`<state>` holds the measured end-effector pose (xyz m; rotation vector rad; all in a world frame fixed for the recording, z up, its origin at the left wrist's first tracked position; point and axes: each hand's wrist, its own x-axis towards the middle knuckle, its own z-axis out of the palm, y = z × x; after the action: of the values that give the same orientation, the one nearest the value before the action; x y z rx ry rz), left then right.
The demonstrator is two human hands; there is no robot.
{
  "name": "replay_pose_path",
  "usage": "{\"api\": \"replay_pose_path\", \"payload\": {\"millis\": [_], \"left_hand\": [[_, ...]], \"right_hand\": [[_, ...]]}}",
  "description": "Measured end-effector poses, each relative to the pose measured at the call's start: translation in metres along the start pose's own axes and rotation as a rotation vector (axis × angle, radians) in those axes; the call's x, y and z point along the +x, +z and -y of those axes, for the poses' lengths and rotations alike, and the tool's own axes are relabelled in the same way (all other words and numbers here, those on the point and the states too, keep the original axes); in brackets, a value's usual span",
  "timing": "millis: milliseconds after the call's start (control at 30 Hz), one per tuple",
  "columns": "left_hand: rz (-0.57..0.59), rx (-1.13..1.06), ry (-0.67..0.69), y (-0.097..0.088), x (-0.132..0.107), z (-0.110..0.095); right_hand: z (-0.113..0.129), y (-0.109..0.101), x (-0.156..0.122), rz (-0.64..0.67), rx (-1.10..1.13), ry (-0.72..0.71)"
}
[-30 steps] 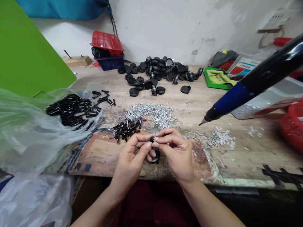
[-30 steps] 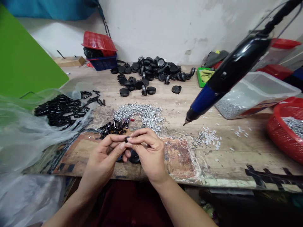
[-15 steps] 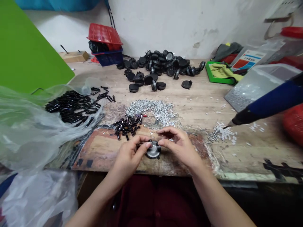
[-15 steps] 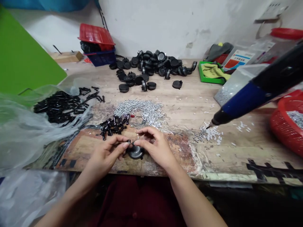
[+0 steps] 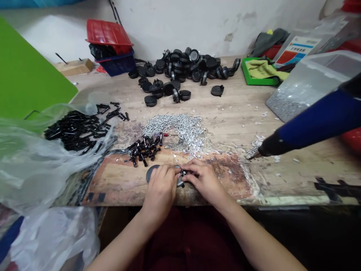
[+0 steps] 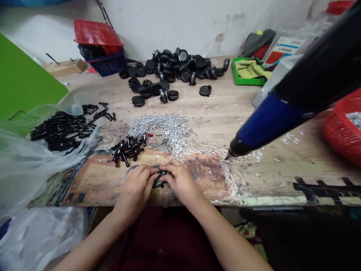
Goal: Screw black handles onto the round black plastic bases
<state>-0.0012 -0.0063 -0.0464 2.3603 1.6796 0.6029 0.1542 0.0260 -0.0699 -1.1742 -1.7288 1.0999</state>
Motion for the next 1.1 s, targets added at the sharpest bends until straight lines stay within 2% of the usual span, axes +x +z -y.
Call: {"api": "replay_pose_path", "payload": {"millis": [300,467,633,767,967,1100], "left_hand": [[0.015,0.161,0.161,0.009,-0.003,0.007],[0.020,0.124,0.174,0.007,-0.005,0.009],[0.124,0.184,0.137,-0.005,-0.007,0.017],[0.175,0.152,0.251,-0.011,-0.005,0.024],[0.333,0.199,0.386,-0.021,0.007,0.015],[0.324,0.302,0.455,-0.019,0.008,0.013]], "right_hand": [[-0.005,0.002,0.001,-0.028,0.044,-0.052],[-0.005,0.002,-0.001,-0.039,0.063,-0.026],[-0.003,0.003,-0.003,-0.032,0.081,-0.012],[-0.004,0.002,-0.001,-0.026,0.059,-0.014],[-0.004,0.000,0.003,0.013,0.018,-0.077],[-0.003,0.002,0.004,0.028,-0.044,-0.118]]}}
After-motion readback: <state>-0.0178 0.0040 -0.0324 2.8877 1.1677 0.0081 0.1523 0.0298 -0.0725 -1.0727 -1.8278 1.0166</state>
